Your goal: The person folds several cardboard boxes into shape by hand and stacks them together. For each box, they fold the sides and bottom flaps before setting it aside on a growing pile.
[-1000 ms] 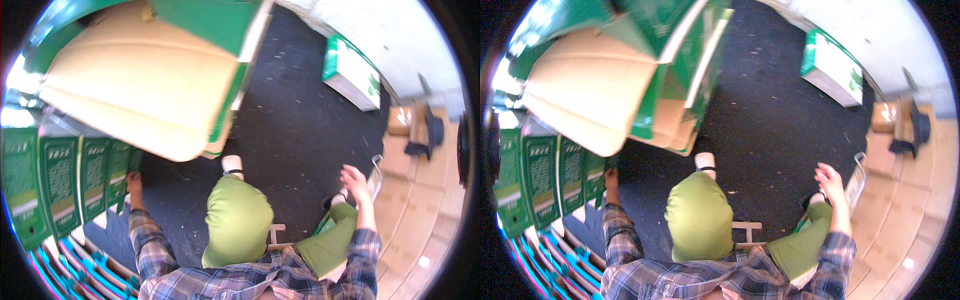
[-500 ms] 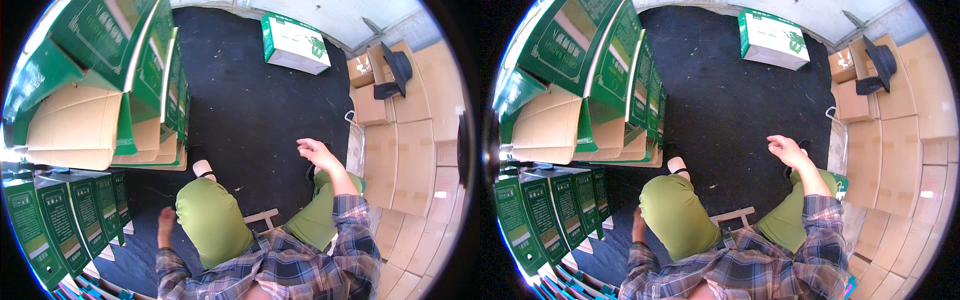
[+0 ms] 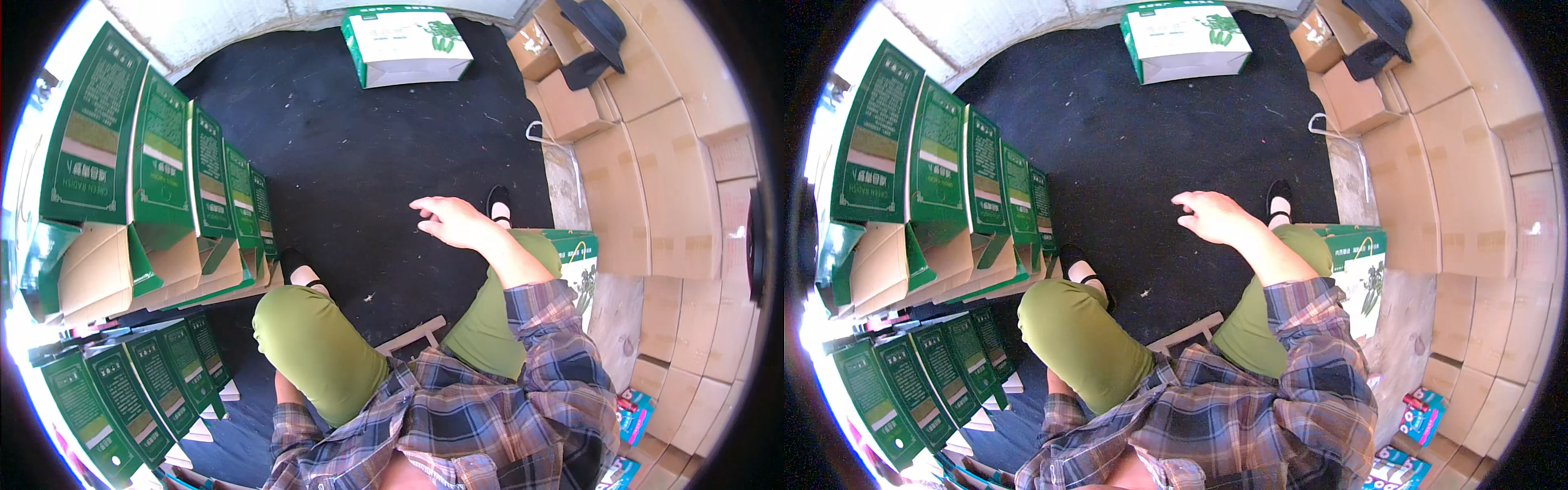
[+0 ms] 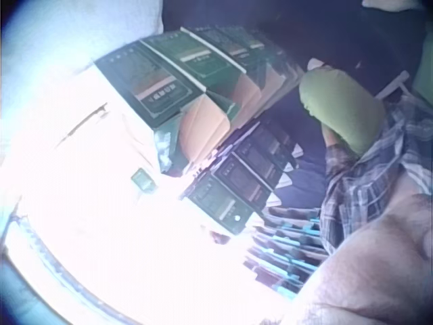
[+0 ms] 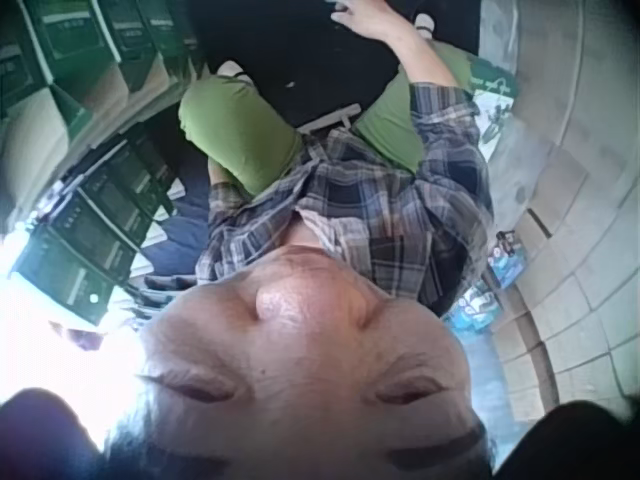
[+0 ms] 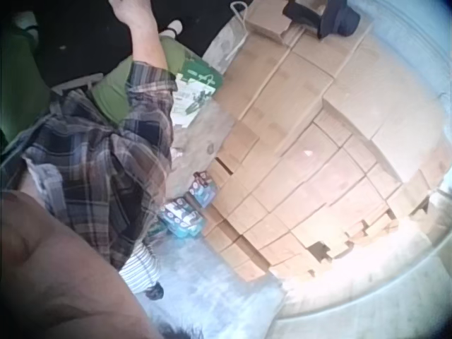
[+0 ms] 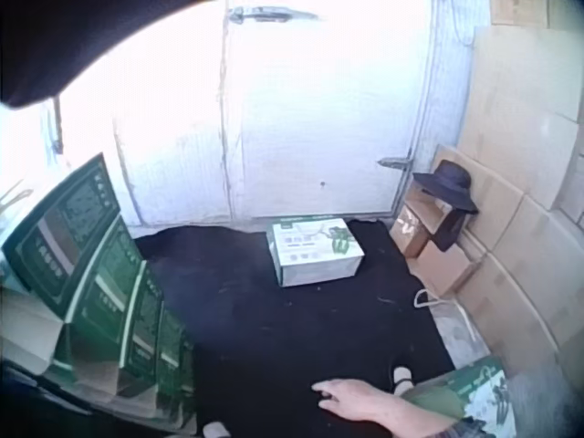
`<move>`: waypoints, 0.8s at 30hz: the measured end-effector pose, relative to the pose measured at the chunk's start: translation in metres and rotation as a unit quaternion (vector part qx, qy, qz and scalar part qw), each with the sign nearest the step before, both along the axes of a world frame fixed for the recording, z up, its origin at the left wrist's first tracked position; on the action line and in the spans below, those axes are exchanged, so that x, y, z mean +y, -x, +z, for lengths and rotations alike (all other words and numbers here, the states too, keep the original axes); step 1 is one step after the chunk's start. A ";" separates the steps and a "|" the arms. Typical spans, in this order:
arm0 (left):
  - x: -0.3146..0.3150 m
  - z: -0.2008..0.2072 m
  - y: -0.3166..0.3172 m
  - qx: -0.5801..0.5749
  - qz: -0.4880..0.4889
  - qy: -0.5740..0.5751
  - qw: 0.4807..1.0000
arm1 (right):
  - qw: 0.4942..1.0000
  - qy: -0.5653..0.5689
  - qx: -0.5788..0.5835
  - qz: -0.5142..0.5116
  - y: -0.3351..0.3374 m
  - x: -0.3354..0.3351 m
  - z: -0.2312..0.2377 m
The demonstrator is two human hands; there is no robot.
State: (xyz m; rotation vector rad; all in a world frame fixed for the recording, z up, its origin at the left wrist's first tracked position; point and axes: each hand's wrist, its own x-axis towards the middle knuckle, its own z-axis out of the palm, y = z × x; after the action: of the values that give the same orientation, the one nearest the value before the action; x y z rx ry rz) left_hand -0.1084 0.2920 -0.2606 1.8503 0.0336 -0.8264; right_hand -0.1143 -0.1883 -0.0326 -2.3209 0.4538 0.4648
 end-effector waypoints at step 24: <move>-0.279 0.294 -0.062 -0.261 -0.314 0.089 0.909 | 0.886 -0.086 -0.429 -0.153 0.088 -0.058 0.069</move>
State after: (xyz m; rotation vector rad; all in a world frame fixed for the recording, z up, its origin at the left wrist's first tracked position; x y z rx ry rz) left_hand -0.0465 0.0130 0.0338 1.8617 -0.9893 -0.6935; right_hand -0.2020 -0.2468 0.0361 -1.9768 0.3017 -0.6423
